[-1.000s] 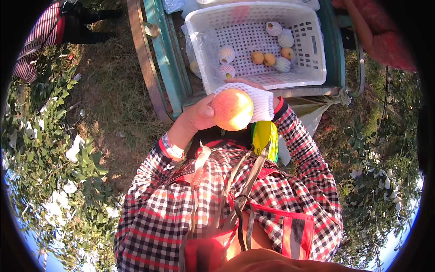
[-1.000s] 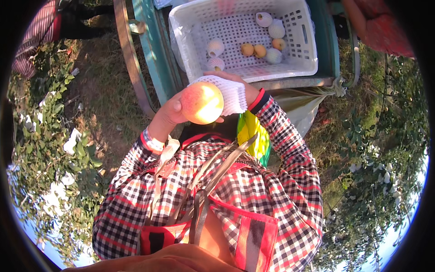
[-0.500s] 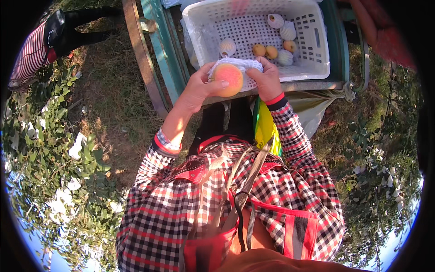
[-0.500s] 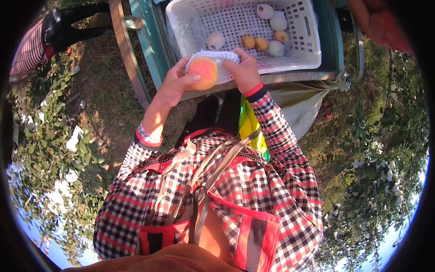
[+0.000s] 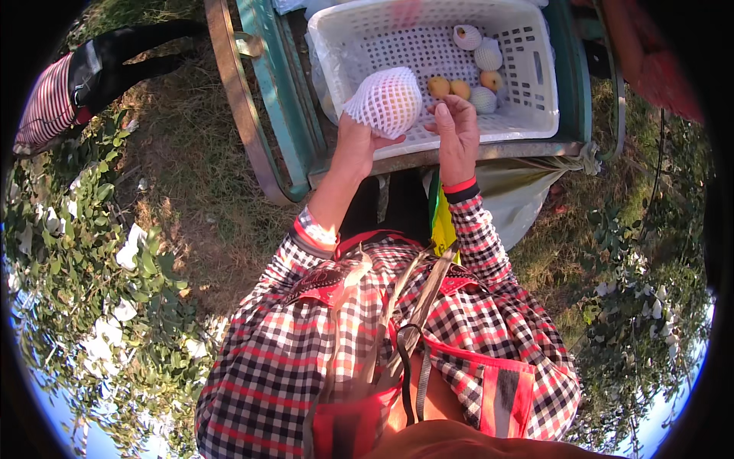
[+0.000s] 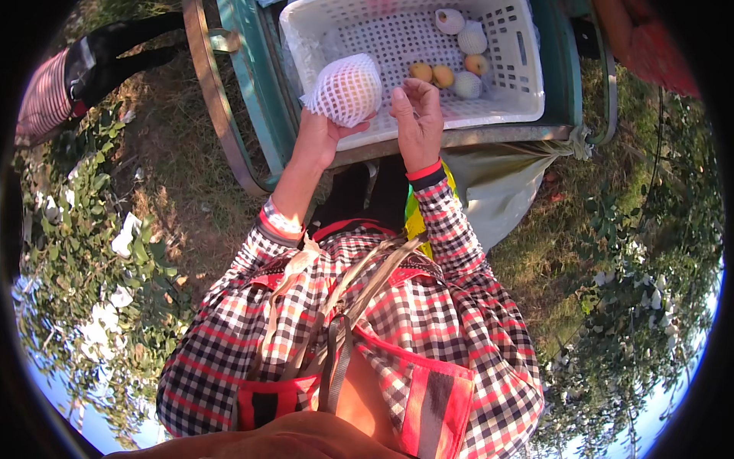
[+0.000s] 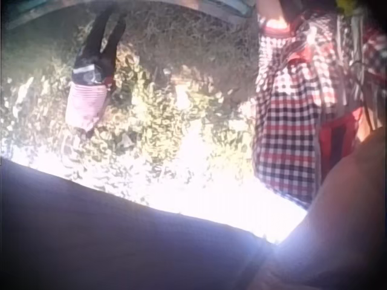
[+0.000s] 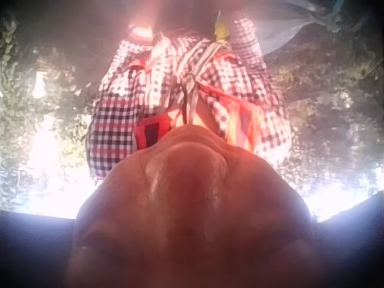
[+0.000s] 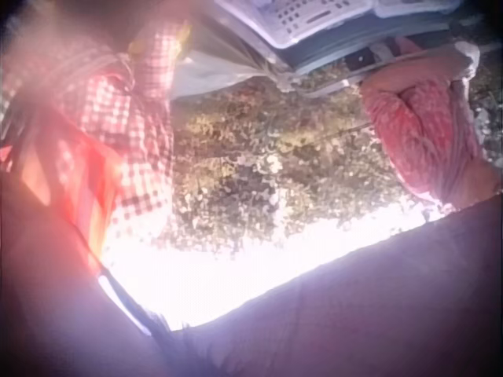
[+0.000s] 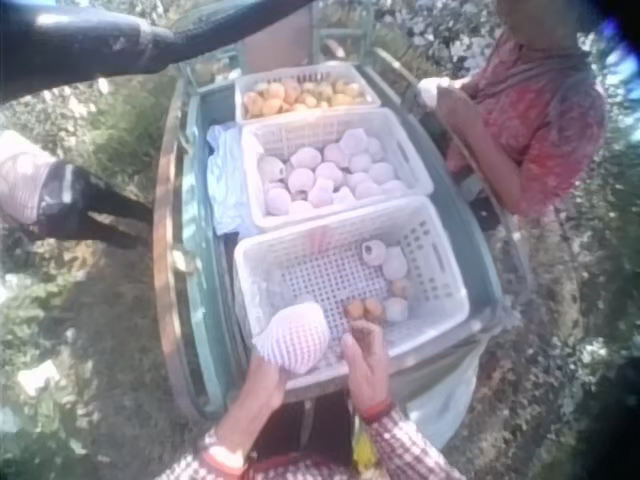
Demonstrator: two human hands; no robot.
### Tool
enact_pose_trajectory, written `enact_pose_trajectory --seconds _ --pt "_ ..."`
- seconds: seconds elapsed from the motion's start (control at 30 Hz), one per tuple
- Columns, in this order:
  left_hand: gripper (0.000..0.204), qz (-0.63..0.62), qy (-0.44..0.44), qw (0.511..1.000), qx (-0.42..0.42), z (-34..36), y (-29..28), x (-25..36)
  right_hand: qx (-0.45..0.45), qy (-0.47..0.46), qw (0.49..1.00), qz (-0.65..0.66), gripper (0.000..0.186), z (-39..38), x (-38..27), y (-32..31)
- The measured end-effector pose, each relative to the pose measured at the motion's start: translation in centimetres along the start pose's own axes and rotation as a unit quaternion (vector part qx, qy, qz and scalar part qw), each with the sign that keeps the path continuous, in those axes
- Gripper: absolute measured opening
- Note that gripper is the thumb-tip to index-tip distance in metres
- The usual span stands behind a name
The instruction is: The person wraps individual apples in white foam netting and places them into a white plastic crate on a green cart. The person also retrieves additional netting from a sack and continues wrapping apples one at a time.
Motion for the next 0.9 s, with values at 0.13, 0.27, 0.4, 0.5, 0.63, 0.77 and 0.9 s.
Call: enact_pose_trajectory --seconds 0.13,0.27,0.4,0.5,0.63,0.77,0.9 --pt "0.041 0.468 0.153 0.870 0.037 0.9 -1.3 0.3 -0.107 0.219 0.943 0.225 0.032 -0.3 4.1 2.6" --pt "0.046 0.482 0.272 0.832 0.047 0.7 0.1 2.5 -0.167 0.400 0.872 0.228 0.048 -0.7 6.9 2.4" --pt "0.068 0.338 0.079 0.931 -0.110 3.4 -0.8 2.7 -0.222 0.477 0.787 0.323 0.063 -0.2 8.7 3.0" --pt "0.080 0.503 0.278 0.800 -0.173 1.8 1.8 4.4 -0.175 0.466 0.811 0.307 0.063 0.3 9.1 3.6" --pt "0.075 0.494 0.263 0.821 -0.114 1.7 1.4 4.1 -0.267 0.426 0.850 0.153 0.072 0.0 5.5 3.9" --pt "0.053 0.351 0.147 0.924 -0.028 2.6 1.3 3.7 -0.259 0.093 0.961 -0.018 0.082 3.5 1.5 3.1" --pt "0.048 0.291 0.183 0.938 -0.038 2.9 1.0 4.2 -0.252 -0.090 0.949 -0.167 0.086 8.7 -1.7 3.4"
Point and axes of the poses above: each hand's wrist, its own z-axis towards the middle knuckle, its own y-axis out of the palm, x = y × z, the point moved 7 cm from there along z, towards the middle knuckle, and after that the axes turned 4 degrees about -z, right-handed, at the moved point
